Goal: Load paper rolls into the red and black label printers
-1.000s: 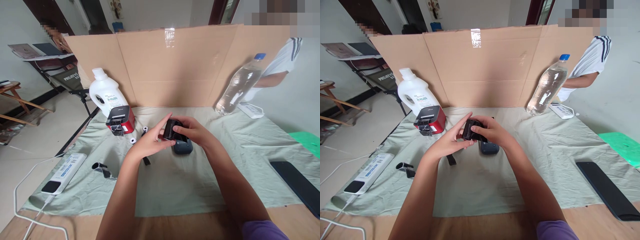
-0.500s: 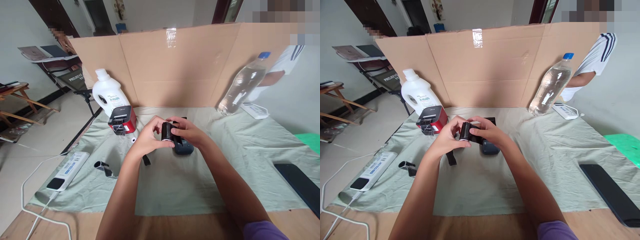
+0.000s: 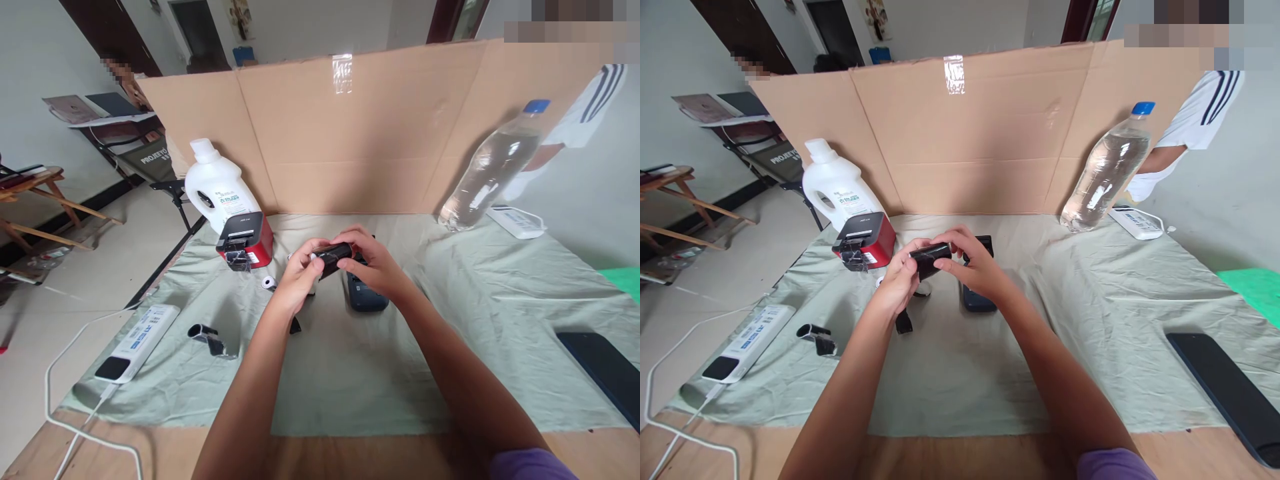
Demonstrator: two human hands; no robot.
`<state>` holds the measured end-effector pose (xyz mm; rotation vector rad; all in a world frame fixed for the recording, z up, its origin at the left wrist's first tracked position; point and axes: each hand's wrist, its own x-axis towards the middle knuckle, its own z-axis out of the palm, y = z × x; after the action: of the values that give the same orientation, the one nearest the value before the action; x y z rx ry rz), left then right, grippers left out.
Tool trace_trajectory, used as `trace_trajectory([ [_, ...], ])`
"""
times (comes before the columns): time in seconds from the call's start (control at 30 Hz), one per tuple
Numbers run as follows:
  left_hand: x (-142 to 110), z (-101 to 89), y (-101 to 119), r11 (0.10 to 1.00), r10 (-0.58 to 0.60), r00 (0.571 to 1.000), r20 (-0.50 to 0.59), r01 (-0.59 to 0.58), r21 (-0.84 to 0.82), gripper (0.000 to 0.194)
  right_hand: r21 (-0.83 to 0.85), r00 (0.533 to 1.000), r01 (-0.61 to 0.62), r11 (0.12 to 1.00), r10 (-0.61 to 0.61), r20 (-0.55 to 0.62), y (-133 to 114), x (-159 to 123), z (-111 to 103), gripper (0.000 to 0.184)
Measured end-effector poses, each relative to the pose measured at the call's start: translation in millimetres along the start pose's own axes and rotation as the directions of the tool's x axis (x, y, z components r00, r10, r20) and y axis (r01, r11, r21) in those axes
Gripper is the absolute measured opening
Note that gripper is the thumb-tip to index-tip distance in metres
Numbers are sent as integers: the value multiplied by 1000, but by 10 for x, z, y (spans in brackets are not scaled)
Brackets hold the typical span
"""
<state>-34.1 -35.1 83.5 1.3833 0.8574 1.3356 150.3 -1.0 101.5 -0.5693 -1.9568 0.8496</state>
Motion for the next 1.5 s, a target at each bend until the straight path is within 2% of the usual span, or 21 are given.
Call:
trace_trajectory([
  [0.17, -19, -12, 243, 945, -44, 999, 17, 36, 325, 40, -100, 996, -75, 992, 69, -64, -38, -14, 19, 13],
  [0.33, -76, -80, 488, 849, -14, 1000, 16, 4, 529, 34, -18, 991, -123, 992, 121, -64, -32, -1, 145, 16],
  [0.47, -247, -334, 790, 662, 105, 991, -81, -8, 750, 31, 139, 968, -162, 977, 184, -170, 64, -62, 492, 27],
  [0.53, -372, -560, 927, 527, 129, 977, -169, 77, 846, 30, 187, 941, -219, 958, 258, -220, 162, -162, 757, 28],
  [0.6, -490, -825, 985, 352, 92, 958, -272, 225, 909, 31, 200, 908, -304, 931, 347, -236, 287, -292, 1021, 27],
  [0.67, -572, -1082, 932, 173, -22, 934, -356, 354, 919, 37, 181, 861, -391, 902, 428, -274, 419, -415, 1227, 26],
  [0.73, -611, -1294, 775, 38, -173, 897, -407, 419, 907, 37, 150, 823, -442, 884, 467, -325, 533, -498, 1340, 24],
  [0.8, -622, -1442, 558, -62, -287, 850, -442, 444, 894, 30, 137, 807, -455, 880, 473, -354, 614, -533, 1367, 23],
  [0.9, -632, -1554, 260, -155, -373, 797, -475, 451, 879, 22, 142, 800, -458, 877, 477, -365, 664, -529, 1332, 22],
  [1.0, -674, -1560, 148, -164, -402, 787, -469, 442, 882, 21, 128, 812, -460, 878, 475, -338, 662, -515, 1306, 21],
  [1.1, -731, -1461, 214, -212, -379, 792, -479, 430, 878, 28, 126, 817, -465, 876, 480, -318, 654, -515, 1308, 21],
  [1.13, -744, -1405, 248, -235, -345, 809, -475, 415, 879, 34, 130, 815, -467, 875, 483, -320, 655, -517, 1311, 22],
  [1.2, -748, -1269, 291, -235, -258, 872, -416, 361, 903, 46, 138, 812, -467, 874, 485, -325, 661, -521, 1314, 22],
  [1.27, -713, -1125, 273, -144, -203, 931, -303, 278, 950, 53, 147, 811, -463, 874, 485, -329, 668, -523, 1313, 22],
  [1.37, -606, -968, 162, 48, -181, 970, -159, 170, 984, 44, 159, 807, -454, 877, 481, -342, 672, -522, 1307, 21],
  [1.5, -527, -908, 106, 134, -138, 977, -164, 182, 974, 25, 173, 804, -446, 878, 478, -354, 682, -516, 1303, 22],
])
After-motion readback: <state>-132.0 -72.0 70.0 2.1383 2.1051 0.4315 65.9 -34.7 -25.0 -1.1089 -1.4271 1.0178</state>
